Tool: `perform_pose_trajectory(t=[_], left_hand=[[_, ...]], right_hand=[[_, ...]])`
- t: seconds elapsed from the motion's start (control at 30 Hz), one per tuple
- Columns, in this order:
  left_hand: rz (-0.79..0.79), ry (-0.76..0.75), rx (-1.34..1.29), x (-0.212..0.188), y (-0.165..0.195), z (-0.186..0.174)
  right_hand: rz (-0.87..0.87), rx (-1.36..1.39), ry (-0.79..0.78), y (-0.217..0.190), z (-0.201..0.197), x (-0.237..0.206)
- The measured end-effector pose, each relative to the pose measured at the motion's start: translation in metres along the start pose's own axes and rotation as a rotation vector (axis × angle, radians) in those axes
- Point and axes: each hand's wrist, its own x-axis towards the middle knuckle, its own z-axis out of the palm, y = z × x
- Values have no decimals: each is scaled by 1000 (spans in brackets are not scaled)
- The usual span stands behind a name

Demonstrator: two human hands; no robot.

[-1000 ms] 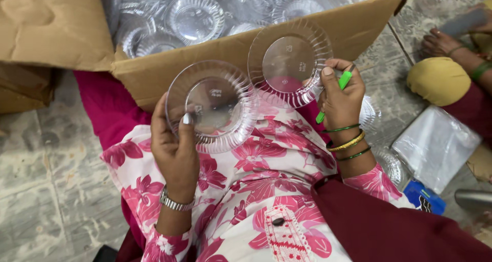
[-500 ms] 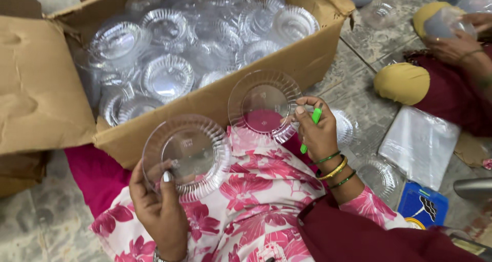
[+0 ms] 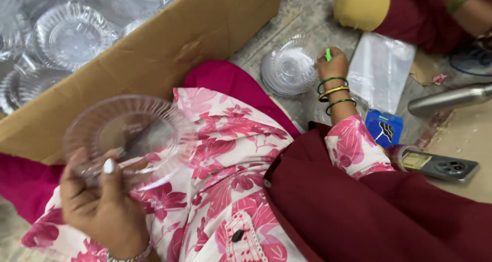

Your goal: The person sits on the floor and repeatedly picks up clear plastic dishes from a cardboard box. They wipe the surface of each dish with a small green tool and place it on the floor. The process is repeated for multiple dishes.

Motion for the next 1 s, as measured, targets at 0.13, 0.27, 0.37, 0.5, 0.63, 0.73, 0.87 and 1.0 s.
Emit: perform_pose_trajectory(t=[0.13, 0.27, 0.37, 0.5, 0.63, 0.73, 0.87, 1.0], left_hand=[[2, -28, 87, 6, -15, 2], [-64, 4, 56, 12, -26, 9], [-25, 18, 100, 12, -29, 19], [74, -2, 146, 10, -26, 24], [-258, 40, -116, 12, -23, 20], [-221, 23, -138, 16, -23, 18], [-170, 15, -157, 19, -26, 20], [-188, 14, -162, 16, -28, 20]], right_hand=[[-226, -406, 19, -41, -9, -18], [-229, 355, -418, -149, -1, -73], [-329, 603, -843, -212, -3, -134], [-243, 553, -905, -239, 5, -170], [-237, 656, -672, -198, 16, -125], [-319, 338, -275, -139, 6, -54], [-180, 266, -107, -46, -1, 7], [6, -45, -90, 13, -13, 16]])
